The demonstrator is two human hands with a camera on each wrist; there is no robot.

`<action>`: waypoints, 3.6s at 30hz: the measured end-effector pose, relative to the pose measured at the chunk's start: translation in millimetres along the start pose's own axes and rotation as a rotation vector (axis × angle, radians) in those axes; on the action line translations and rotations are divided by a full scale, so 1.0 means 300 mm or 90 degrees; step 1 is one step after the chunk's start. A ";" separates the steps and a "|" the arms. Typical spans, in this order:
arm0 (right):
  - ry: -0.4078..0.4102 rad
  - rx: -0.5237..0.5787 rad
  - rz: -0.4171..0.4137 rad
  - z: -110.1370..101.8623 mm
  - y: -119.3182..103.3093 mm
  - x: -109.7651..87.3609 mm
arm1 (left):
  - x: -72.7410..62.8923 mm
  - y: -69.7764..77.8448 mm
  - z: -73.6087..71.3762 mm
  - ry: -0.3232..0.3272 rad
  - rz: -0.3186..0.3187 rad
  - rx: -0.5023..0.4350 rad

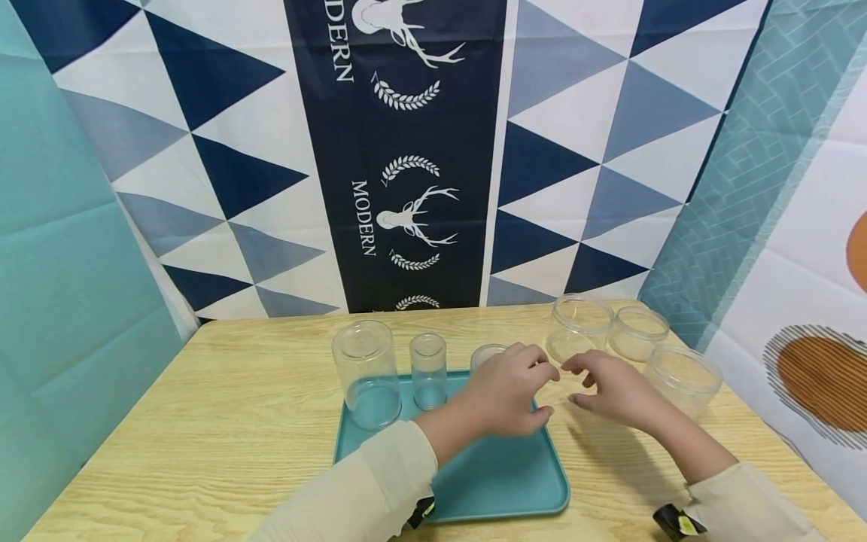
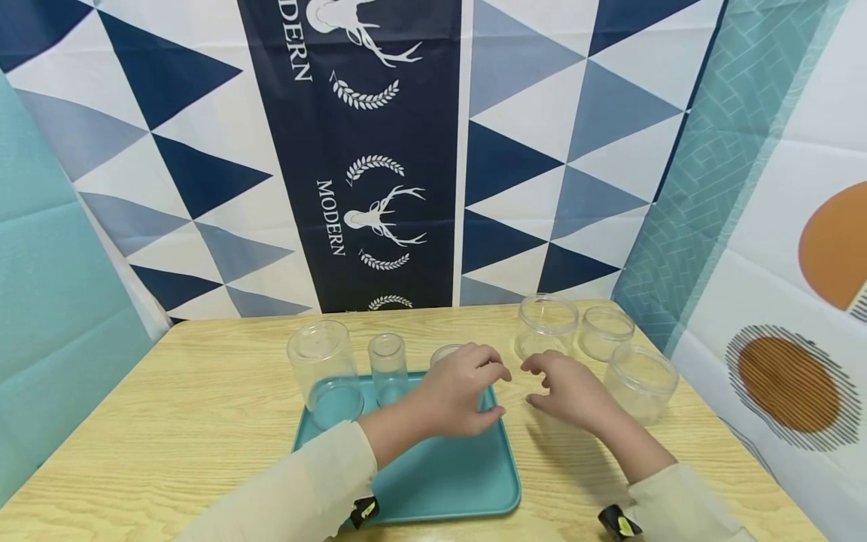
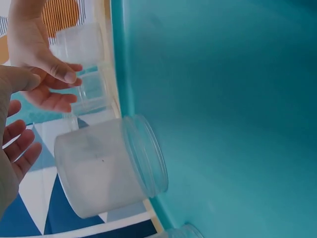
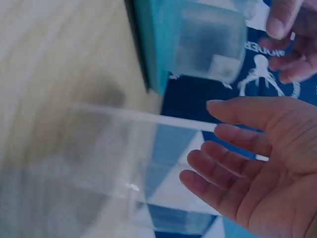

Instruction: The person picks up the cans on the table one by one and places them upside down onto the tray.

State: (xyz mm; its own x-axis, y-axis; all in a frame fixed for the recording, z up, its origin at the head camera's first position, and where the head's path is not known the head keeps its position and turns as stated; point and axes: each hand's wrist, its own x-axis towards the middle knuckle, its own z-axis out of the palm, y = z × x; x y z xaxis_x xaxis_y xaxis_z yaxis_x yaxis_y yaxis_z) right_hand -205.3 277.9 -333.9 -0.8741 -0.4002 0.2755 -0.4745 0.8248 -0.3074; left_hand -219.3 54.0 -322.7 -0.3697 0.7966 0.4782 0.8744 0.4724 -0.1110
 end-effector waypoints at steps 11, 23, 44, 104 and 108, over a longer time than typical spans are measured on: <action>-0.055 -0.065 -0.032 -0.107 0.033 -0.051 | 0.007 0.060 0.000 -0.029 -0.007 -0.060; -0.041 -0.106 -0.009 -0.195 0.095 -0.081 | 0.037 0.102 0.000 -0.101 -0.060 -0.128; -0.072 -0.126 0.072 -0.261 0.270 -0.096 | 0.099 0.121 0.099 -0.179 -0.177 -0.253; -0.113 -0.079 0.077 -0.228 0.310 -0.108 | 0.083 0.170 0.192 0.000 -0.513 -1.183; -0.108 -0.082 0.068 -0.226 0.285 -0.110 | 0.076 0.177 0.193 0.017 -0.521 -1.204</action>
State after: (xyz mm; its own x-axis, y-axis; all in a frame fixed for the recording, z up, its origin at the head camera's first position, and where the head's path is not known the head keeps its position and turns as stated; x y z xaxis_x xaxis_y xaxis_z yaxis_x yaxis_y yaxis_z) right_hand -209.8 388.5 -307.7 -0.9289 -0.3601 0.0866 -0.3703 0.9059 -0.2055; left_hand -199.4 119.2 -368.0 -0.7709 0.6351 -0.0489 -0.2771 -0.2653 0.9235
